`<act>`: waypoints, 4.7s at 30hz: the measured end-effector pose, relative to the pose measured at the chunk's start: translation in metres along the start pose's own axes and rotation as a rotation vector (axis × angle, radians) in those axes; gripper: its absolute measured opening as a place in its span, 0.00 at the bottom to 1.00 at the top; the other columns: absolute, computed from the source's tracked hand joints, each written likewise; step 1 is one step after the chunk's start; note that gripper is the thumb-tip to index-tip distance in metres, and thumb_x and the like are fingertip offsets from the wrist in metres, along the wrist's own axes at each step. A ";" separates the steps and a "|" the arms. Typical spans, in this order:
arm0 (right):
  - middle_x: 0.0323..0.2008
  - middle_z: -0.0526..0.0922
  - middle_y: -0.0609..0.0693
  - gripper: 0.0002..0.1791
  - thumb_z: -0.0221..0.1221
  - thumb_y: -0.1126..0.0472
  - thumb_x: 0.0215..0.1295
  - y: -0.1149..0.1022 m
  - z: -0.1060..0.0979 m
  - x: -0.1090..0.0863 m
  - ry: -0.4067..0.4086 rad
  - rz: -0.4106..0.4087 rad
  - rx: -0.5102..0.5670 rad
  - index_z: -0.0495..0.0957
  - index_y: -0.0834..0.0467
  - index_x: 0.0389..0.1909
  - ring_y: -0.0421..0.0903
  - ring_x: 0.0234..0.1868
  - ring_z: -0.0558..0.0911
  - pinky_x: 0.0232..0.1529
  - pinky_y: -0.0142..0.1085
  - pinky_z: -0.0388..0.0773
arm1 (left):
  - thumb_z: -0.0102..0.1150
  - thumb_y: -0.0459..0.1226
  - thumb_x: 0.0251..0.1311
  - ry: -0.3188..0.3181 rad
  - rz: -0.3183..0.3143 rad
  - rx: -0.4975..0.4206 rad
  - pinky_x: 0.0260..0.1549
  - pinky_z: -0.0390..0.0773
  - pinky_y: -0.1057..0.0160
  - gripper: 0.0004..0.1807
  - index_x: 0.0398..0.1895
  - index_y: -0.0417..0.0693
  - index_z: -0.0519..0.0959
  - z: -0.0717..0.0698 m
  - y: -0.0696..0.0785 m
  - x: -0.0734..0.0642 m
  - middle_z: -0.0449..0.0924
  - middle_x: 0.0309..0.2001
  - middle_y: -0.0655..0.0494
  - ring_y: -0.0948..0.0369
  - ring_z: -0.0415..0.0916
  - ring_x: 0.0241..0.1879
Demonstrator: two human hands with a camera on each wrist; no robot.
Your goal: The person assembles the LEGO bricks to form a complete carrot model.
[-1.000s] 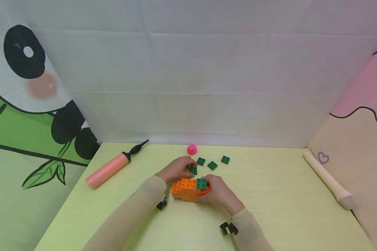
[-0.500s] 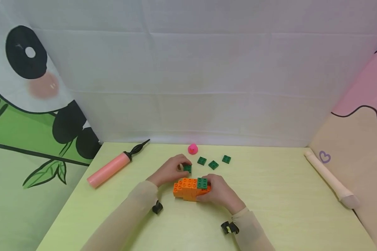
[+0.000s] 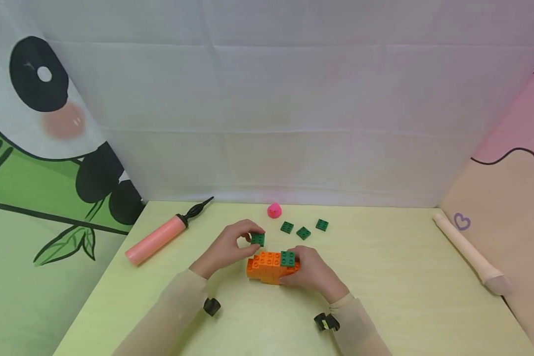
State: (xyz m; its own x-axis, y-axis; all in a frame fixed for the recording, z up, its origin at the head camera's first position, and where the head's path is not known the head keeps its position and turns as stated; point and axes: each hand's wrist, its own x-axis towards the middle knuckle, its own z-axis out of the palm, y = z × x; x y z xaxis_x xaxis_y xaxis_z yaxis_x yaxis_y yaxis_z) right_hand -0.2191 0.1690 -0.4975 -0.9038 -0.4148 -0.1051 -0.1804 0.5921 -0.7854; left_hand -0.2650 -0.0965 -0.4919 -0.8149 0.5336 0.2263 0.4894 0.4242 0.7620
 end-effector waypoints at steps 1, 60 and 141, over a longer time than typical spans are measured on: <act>0.41 0.83 0.45 0.23 0.81 0.59 0.52 0.000 0.000 0.000 0.001 -0.003 -0.003 0.83 0.58 0.48 0.46 0.43 0.80 0.51 0.46 0.82 | 0.69 0.34 0.65 -0.001 0.012 -0.010 0.50 0.81 0.51 0.16 0.55 0.54 0.82 -0.001 0.003 -0.003 0.80 0.48 0.66 0.63 0.76 0.45; 0.39 0.82 0.45 0.23 0.81 0.60 0.51 -0.007 0.015 -0.012 0.039 0.016 0.018 0.83 0.59 0.46 0.46 0.41 0.80 0.47 0.42 0.81 | 0.72 0.33 0.58 -0.227 0.097 -0.097 0.47 0.79 0.50 0.18 0.49 0.58 0.79 -0.007 0.024 -0.022 0.78 0.44 0.67 0.62 0.74 0.44; 0.41 0.83 0.46 0.25 0.81 0.60 0.51 -0.008 0.018 -0.014 0.036 0.038 0.004 0.83 0.60 0.49 0.45 0.42 0.81 0.48 0.44 0.83 | 0.71 0.39 0.66 -0.112 0.008 0.149 0.44 0.79 0.61 0.12 0.51 0.53 0.83 -0.001 -0.011 0.030 0.76 0.43 0.64 0.60 0.74 0.44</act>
State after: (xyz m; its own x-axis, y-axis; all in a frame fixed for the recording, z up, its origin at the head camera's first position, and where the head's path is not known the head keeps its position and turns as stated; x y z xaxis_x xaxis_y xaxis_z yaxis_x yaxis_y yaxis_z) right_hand -0.1986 0.1578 -0.5005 -0.9234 -0.3668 -0.1132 -0.1439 0.6041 -0.7838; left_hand -0.2950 -0.0861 -0.4925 -0.7751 0.6121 0.1567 0.5431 0.5186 0.6604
